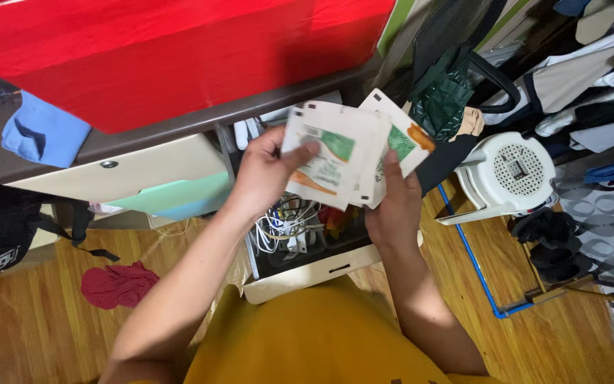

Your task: The person folds a blue towel and places it into a black backpack. They then open drawers to retrieve wet wipes, small bottles, and packets, placing them into the backpack. Finally, they add a portable charger and cable before zipping the bag closed.

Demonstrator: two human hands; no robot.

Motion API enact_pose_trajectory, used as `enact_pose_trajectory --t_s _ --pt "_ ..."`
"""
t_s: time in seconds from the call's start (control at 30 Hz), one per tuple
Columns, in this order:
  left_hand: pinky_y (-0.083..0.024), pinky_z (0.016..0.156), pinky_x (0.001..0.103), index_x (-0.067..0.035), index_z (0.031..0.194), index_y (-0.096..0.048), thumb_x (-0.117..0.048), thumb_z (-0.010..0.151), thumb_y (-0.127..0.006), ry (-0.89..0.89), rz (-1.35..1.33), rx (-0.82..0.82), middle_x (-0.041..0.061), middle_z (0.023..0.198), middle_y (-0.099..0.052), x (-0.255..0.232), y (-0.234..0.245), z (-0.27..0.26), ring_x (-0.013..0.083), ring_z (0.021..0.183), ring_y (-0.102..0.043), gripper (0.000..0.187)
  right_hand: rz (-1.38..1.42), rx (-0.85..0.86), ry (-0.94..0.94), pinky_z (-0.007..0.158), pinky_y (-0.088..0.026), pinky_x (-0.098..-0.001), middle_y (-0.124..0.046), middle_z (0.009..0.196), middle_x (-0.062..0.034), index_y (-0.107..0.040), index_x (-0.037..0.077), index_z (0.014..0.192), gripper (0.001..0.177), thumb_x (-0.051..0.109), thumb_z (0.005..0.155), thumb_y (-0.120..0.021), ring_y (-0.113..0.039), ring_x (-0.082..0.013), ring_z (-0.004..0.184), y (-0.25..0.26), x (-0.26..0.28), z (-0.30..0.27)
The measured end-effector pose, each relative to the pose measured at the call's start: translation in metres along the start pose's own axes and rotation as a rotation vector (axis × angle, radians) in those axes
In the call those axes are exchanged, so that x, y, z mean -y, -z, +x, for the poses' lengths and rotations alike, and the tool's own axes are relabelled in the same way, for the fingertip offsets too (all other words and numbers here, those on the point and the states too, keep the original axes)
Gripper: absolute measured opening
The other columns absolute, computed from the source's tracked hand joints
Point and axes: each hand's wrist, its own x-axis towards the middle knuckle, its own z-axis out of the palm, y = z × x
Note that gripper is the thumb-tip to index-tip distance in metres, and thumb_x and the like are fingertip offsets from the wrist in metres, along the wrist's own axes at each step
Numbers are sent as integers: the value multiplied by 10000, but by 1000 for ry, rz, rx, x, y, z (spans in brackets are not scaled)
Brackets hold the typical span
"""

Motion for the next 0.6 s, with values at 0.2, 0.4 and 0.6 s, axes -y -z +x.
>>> enact_pose_trajectory --t_s 0.2,0.4,0.6 --pt "-554 916 301 -45 1183 -713 -165 970 -719 -249 223 23 68 1079 -751 -7 8 4 161 998 -697 245 -94 60 -100 997 -560 -387 -653 1319 -133 -499 -13 1417 445 260 1068 -531 -678 -228 1165 1 1 -1" --pt "-537 860 358 -49 1129 -754 -98 875 -799 -602 586 -225 111 1037 -665 -18 -12 -10 283 966 -670 262 -5 65 -100 1047 -530 -420 -605 1378 -127 -466 35 1460 475 290 1063 -523 -626 -248 1242 -8 -4 -5" --pt "-543 847 329 -47 1082 -690 -96 920 -761 -514 539 -174 79 1032 -739 -14 -13 -8 219 961 -686 183 174 75 -255 1073 -504 -444 -603 1423 -96 -475 81 1474 540 421 1055 -440 -611 -259 1283 2 -6 0"
